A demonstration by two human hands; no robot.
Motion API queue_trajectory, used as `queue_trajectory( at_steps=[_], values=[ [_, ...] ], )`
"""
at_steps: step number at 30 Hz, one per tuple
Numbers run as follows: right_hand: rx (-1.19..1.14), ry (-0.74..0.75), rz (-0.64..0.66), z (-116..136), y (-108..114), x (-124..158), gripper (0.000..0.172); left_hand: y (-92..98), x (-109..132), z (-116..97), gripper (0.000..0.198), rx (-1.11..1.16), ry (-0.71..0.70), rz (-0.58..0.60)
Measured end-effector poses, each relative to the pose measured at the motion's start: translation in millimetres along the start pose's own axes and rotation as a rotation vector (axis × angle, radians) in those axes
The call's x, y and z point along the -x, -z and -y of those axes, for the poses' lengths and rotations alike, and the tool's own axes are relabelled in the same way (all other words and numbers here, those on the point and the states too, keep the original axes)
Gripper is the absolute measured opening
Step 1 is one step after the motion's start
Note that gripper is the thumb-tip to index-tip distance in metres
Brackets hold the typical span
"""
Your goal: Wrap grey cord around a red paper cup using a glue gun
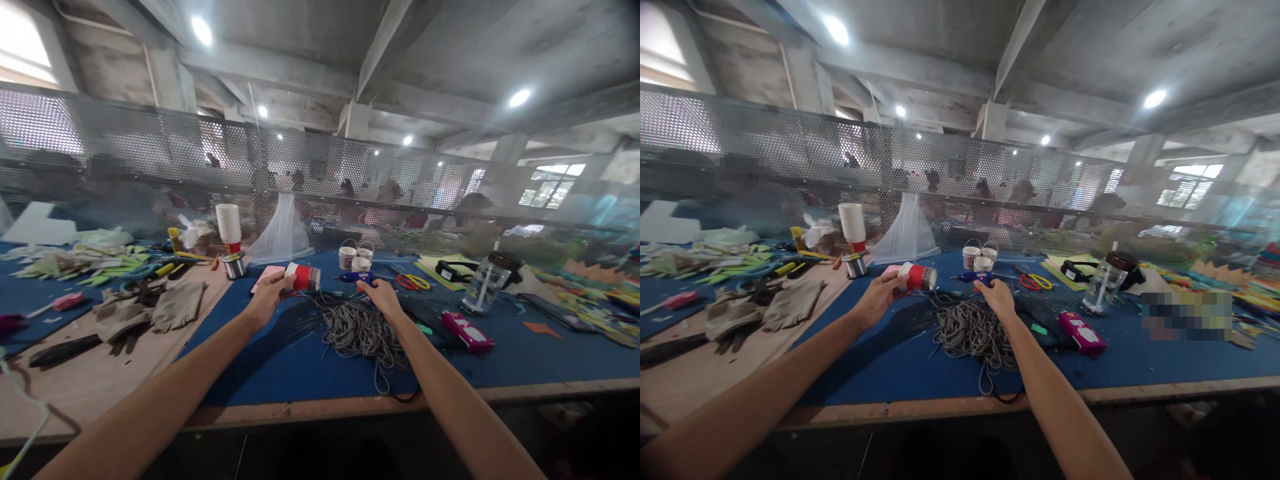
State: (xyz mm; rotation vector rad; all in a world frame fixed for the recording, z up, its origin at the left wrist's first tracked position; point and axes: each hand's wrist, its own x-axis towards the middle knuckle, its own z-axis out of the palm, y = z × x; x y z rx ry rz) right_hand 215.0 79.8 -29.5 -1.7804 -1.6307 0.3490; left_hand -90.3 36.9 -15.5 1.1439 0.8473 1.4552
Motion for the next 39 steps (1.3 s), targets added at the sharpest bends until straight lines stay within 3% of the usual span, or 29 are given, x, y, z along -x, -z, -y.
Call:
queue_trajectory(
  at_steps=[10, 23, 27, 30, 34, 39],
  values=[
    [0.287, -0.061, 0.123, 0, 6, 3, 0.054, -0.6, 0, 0, 0.033, -0.026, 0.0, 0.02],
    [0.324, -0.068, 0.065, -2, 0, 6, 0.039, -2.8, 3, 1, 0.036, -0.052, -0.003, 0.033],
    [0.326, 0.071, -0.082, 5, 0, 13, 0.028, -3.6, 3, 1, 0.039, -0.048, 0.002, 0.037],
    [0.139, 0.268, -0.154, 18, 0, 18, 0.02, -3.4, 2, 1, 0.038, -0.057, 0.005, 0.036],
    [-0.284, 0.321, 0.112, 50, -6, 29, 0.027, -2.8, 3, 1, 0.034, -0.081, -0.018, 0.044],
    [-0.527, 0.258, 0.381, 85, -32, 43, 0.049, -1.2, 3, 1, 0.035, -0.073, -0.046, 0.051]
  ],
)
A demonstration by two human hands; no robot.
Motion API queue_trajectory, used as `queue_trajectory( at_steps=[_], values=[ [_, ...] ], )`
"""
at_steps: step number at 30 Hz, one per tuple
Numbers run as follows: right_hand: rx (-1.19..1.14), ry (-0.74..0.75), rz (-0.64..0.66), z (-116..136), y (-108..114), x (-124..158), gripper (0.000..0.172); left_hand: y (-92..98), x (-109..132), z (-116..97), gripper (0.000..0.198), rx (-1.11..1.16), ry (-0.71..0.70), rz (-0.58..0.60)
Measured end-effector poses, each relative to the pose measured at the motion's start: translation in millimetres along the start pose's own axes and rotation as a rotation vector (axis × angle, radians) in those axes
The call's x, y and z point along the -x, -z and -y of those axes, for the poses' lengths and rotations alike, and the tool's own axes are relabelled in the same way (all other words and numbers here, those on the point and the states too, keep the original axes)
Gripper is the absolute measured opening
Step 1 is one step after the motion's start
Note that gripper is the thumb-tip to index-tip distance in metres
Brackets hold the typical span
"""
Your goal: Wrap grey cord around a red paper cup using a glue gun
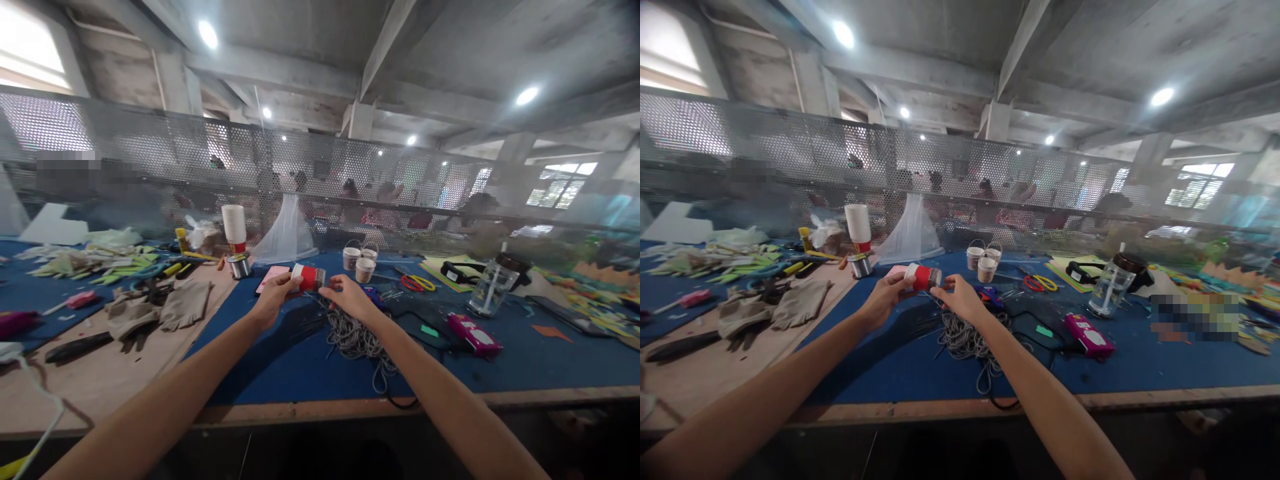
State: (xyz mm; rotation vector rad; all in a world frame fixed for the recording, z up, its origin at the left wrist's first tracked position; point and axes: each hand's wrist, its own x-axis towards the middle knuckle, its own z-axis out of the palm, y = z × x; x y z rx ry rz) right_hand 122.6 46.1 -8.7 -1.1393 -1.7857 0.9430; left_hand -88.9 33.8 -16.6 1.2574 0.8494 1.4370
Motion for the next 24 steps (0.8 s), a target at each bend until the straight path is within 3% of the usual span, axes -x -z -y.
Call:
queue_trajectory(
  at_steps=[3, 7, 19, 24],
  values=[
    [-0.137, -0.055, 0.035, -3, -14, -2, 0.046, 1.1, -1, 1, 0.034, -0.008, -0.018, -0.014],
    [-0.155, 0.009, 0.001, -7, -12, -1, 0.025, 0.7, -2, 2, 0.033, -0.044, -0.023, -0.023],
    [0.324, 0.402, -0.291, 6, -2, 15, 0.024, -4.2, 0, 3, 0.034, -0.157, -0.032, 0.004],
    [0.386, 0.443, -0.346, 7, 0, 15, 0.025, -9.0, 3, 0, 0.032, -0.184, -0.04, 0.049]
  ],
)
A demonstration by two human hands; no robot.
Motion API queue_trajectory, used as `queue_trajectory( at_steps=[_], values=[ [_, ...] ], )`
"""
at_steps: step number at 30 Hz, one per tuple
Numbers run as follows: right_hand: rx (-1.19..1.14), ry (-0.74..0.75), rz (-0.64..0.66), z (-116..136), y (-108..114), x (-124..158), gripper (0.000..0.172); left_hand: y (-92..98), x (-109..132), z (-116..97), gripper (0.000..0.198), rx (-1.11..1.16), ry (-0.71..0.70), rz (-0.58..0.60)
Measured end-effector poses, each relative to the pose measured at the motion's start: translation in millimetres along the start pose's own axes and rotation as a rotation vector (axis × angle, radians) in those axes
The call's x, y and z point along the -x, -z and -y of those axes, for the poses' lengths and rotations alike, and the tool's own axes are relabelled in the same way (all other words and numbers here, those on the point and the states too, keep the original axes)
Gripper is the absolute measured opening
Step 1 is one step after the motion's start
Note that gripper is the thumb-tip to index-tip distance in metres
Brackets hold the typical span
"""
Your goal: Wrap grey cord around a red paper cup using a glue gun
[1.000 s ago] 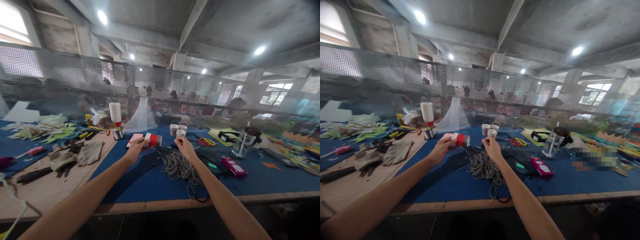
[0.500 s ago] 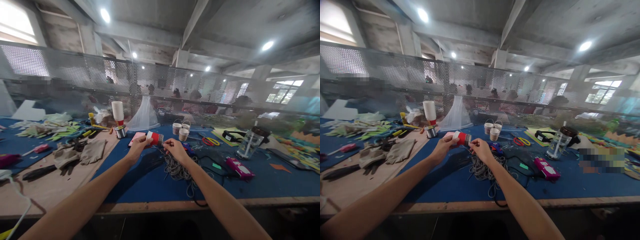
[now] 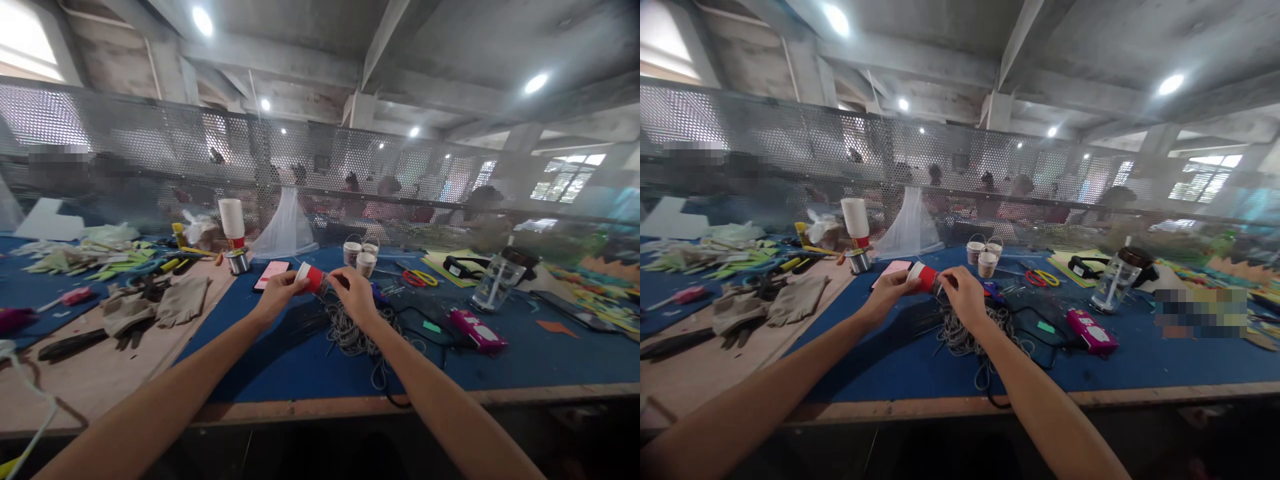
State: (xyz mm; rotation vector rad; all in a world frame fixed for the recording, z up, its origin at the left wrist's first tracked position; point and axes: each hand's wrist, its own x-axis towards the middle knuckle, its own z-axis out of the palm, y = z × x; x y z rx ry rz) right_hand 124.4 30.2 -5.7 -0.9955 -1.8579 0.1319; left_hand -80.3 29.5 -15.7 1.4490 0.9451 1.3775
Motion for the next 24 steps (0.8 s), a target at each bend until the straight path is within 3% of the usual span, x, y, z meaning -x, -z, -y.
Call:
queue_trajectory(
  at_steps=[24],
  values=[
    [-0.006, 0.041, -0.054, 0.9, 3.7, -1.0, 0.019, -1.7, 2.7, -2.8, 0.032, -0.082, -0.023, 0.091]
  ],
)
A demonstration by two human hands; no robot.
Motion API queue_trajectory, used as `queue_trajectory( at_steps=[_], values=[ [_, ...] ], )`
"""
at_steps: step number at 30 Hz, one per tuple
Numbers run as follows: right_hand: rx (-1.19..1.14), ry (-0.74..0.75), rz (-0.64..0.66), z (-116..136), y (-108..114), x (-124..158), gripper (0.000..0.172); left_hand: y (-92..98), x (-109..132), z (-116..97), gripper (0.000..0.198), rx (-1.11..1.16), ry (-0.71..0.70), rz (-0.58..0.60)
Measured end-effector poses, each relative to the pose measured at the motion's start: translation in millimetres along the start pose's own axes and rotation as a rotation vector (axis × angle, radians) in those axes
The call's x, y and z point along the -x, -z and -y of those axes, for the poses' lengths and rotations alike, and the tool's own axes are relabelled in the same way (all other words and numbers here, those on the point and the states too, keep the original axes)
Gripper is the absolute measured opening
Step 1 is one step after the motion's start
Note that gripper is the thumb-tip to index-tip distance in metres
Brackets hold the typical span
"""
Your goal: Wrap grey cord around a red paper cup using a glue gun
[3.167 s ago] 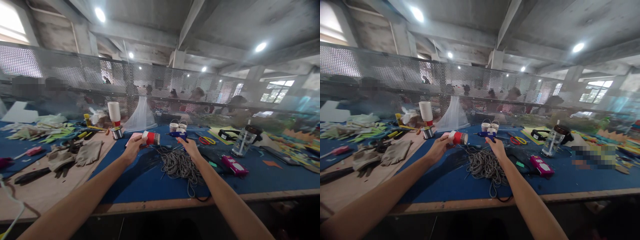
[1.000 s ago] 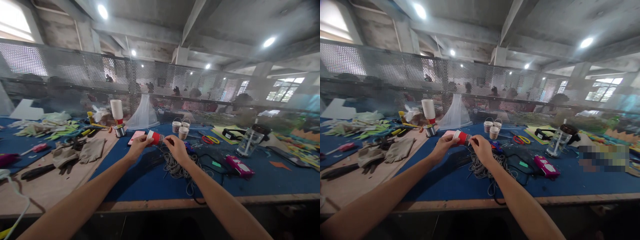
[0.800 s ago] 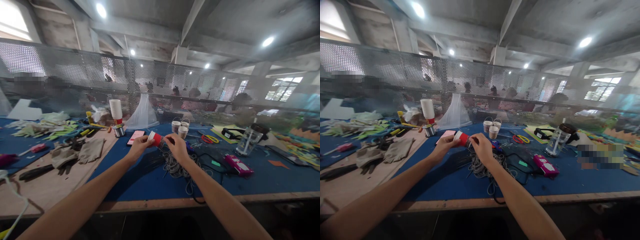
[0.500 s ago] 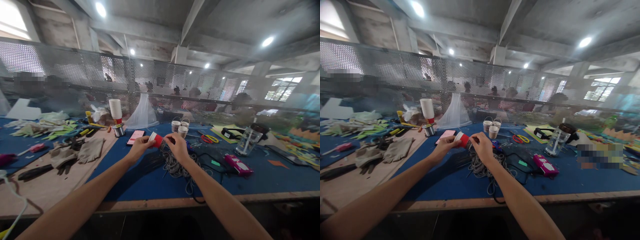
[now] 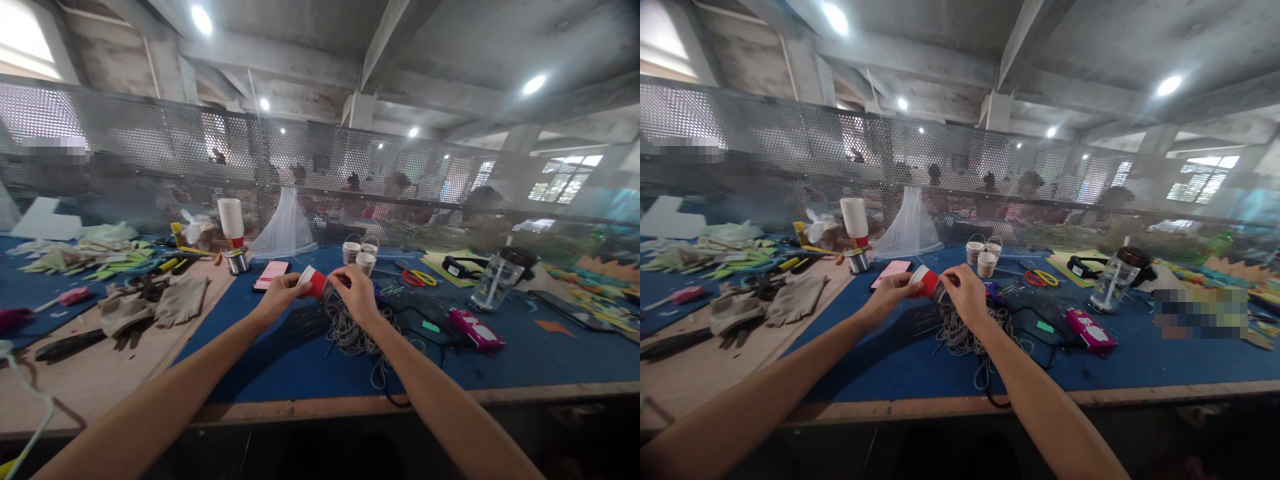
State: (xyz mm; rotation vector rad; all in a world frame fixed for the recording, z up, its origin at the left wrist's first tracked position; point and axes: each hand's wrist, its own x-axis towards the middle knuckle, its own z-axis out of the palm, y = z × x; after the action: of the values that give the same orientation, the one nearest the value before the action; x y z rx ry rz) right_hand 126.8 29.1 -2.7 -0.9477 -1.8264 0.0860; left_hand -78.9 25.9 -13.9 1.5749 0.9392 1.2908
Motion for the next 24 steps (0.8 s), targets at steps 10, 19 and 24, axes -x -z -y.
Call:
queue_trajectory(
  at_steps=[10, 19, 24],
  values=[
    [-0.006, 0.014, -0.024, -1.1, -0.8, -0.3, 0.016, 1.5, -0.2, -0.7, 0.03, 0.007, 0.034, 0.013],
    [0.02, 0.006, -0.035, -1.4, -0.4, -0.2, 0.018, 2.3, -0.8, 0.8, 0.029, 0.003, 0.035, 0.006],
    [0.036, 0.0, -0.03, -3.1, -1.3, -0.5, 0.018, 2.5, -0.6, 0.6, 0.03, 0.003, 0.04, 0.01]
  ],
)
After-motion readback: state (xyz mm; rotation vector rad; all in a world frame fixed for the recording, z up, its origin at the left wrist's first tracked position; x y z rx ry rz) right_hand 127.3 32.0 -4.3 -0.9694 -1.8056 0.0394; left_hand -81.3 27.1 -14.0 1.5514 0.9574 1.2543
